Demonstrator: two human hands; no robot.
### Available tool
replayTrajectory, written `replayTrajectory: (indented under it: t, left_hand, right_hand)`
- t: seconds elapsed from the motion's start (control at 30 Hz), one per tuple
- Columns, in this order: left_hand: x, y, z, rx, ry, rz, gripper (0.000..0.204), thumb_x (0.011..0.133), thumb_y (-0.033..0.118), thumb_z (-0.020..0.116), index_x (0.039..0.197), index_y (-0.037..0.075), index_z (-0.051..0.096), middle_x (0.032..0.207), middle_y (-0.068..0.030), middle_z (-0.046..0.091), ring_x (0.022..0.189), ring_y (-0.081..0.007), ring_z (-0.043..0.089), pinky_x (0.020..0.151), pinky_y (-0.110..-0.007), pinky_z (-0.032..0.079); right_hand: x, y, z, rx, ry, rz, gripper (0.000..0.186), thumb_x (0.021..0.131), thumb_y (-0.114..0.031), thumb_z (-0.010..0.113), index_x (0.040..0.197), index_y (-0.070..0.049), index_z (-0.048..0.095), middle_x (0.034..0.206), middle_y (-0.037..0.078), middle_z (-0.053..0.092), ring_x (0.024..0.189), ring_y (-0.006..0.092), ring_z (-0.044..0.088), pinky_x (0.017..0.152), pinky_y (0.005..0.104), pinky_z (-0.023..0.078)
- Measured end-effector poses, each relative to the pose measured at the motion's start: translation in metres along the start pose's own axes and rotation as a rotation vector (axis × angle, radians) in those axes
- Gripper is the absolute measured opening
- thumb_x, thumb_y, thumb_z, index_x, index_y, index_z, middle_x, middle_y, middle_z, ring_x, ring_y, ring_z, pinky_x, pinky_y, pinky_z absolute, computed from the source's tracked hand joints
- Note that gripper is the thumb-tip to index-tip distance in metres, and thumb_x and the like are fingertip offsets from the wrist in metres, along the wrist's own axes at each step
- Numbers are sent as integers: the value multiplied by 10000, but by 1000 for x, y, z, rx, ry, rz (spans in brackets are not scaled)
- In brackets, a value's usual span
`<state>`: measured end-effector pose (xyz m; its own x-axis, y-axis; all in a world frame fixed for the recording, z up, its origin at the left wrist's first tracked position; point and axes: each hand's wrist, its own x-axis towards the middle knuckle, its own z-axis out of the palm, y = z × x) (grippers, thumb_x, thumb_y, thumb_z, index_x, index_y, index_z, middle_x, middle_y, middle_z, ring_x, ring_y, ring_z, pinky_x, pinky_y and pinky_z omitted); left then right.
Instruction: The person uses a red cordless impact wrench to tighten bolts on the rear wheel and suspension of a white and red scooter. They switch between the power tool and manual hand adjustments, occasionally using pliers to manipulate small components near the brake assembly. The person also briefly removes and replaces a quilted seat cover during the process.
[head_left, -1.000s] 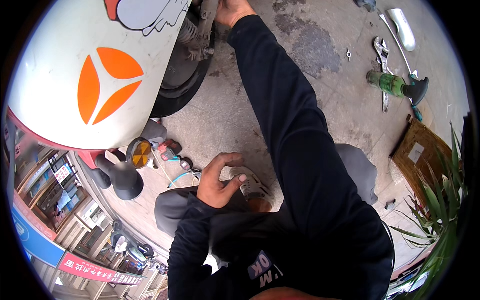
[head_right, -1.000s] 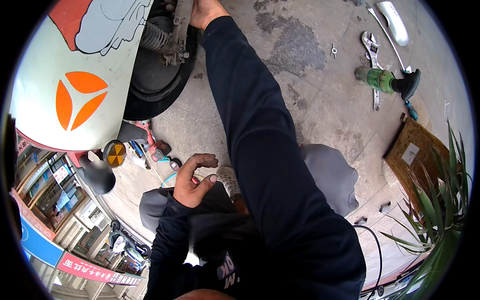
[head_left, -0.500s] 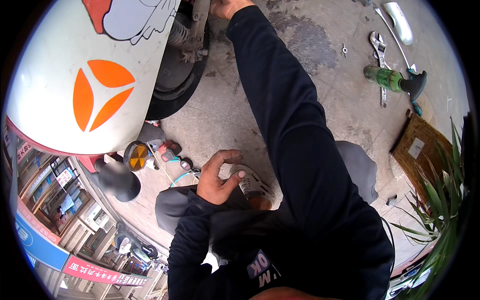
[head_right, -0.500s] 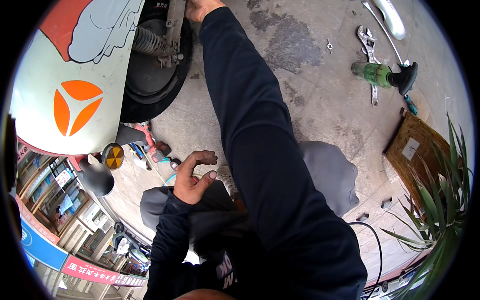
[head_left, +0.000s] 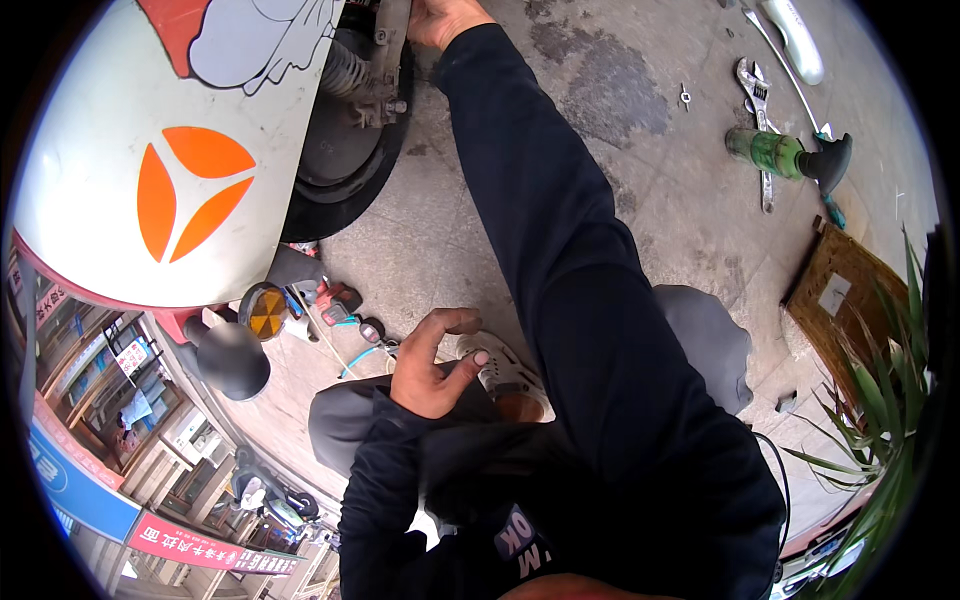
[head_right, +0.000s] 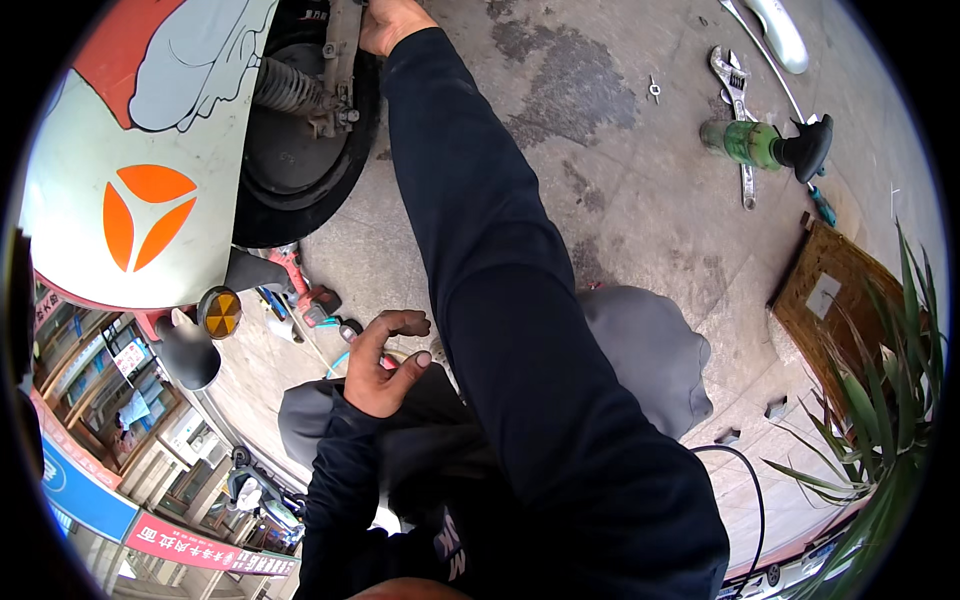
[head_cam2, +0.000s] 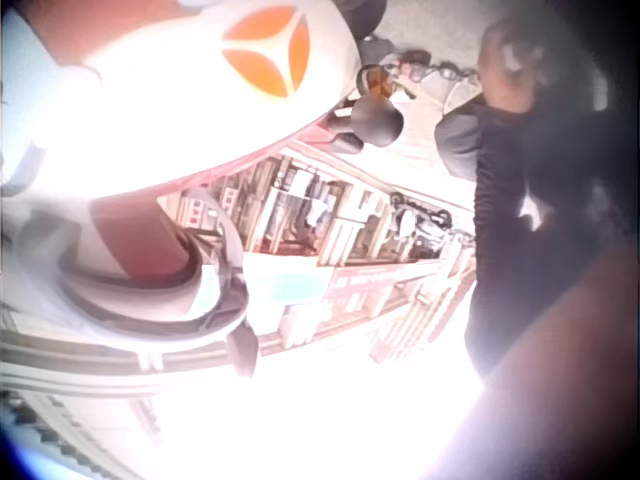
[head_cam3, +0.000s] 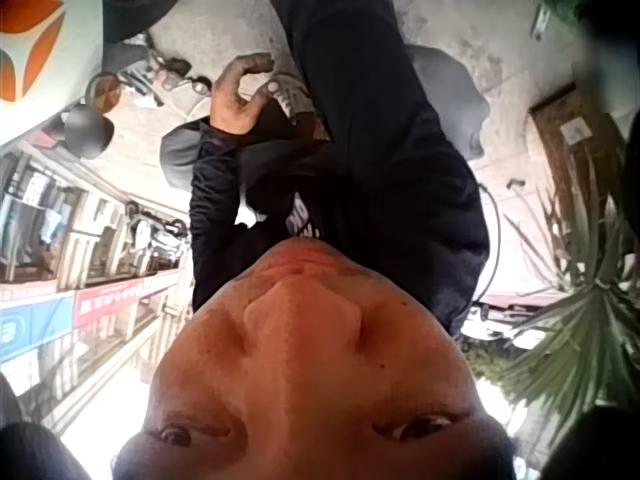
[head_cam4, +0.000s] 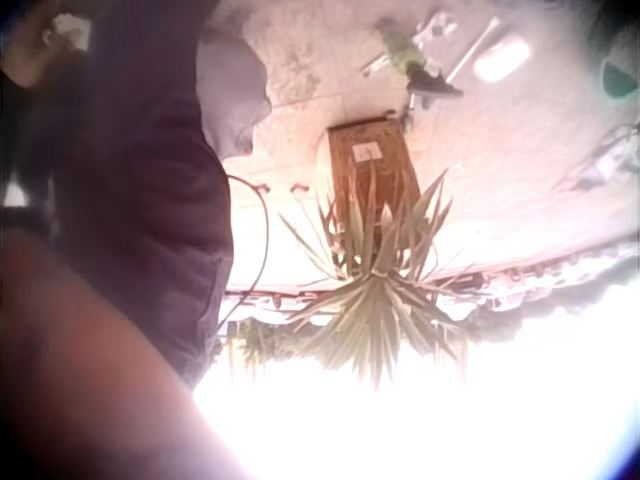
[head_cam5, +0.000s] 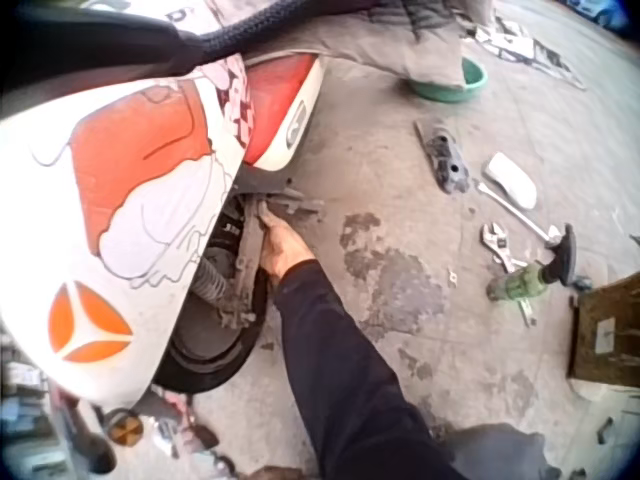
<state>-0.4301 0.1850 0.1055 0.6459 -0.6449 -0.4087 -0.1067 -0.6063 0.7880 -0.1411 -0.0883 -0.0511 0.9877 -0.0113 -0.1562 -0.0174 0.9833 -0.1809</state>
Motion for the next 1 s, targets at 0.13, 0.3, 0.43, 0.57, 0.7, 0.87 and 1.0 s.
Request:
replayTrajectory:
  t: [0.13,0.3,0.43,0.57,0.7,0.87,1.0]
  left_hand:
    - [1,3,-1,31,-25,7,440,794,36,742,1195,-34,575,1096,-182,658,1005,-292,661,910,-373,502]
    - [4,15,0,21,-43,45,459,778,38,746,1197,-33,573,1096,-184,654,1012,-305,654,916,-385,496]
    - [4,32,-3,-1,-50,93,481,753,31,757,1193,-33,573,1089,-191,653,1021,-326,650,915,-394,497]
    - [16,43,1,-50,-87,192,465,760,59,774,1186,-3,599,1066,-191,643,1001,-364,649,882,-383,511]
    - [18,46,2,-42,-98,194,474,755,57,776,1191,-3,598,1070,-192,643,1008,-368,646,888,-388,511]
    - [14,43,2,-12,-121,151,490,750,26,758,1199,-38,572,1094,-203,649,1024,-349,645,913,-402,499]
    - [13,46,3,4,-111,168,491,751,34,761,1199,-37,572,1090,-202,648,1019,-347,646,908,-400,501]
  right_hand:
    - [-17,-4,21,-954,630,-606,444,931,-269,650,1307,-55,549,1210,175,635,1090,347,617,928,436,489]
    - [-46,4,14,-1780,398,-1042,460,832,-67,590,1291,-78,565,1270,265,546,969,422,657,807,492,540]
    - [-51,-5,35,-2259,223,-845,386,867,-109,551,1247,-121,619,1210,294,580,827,370,700,711,436,576]
    - [-27,-31,43,-2596,199,-907,230,887,-190,552,827,-101,756,858,137,716,829,284,721,664,405,559]
    - [-33,-31,50,-2692,-20,-834,237,913,-212,549,849,-124,760,824,99,721,787,267,721,628,386,548]
    - [-41,-10,48,-2649,15,-928,226,905,-215,552,868,-135,760,854,70,737,788,230,723,632,397,533]
    - [-25,-13,47,-2626,1,-807,224,906,-222,549,884,-143,756,842,65,731,810,240,721,659,391,534]
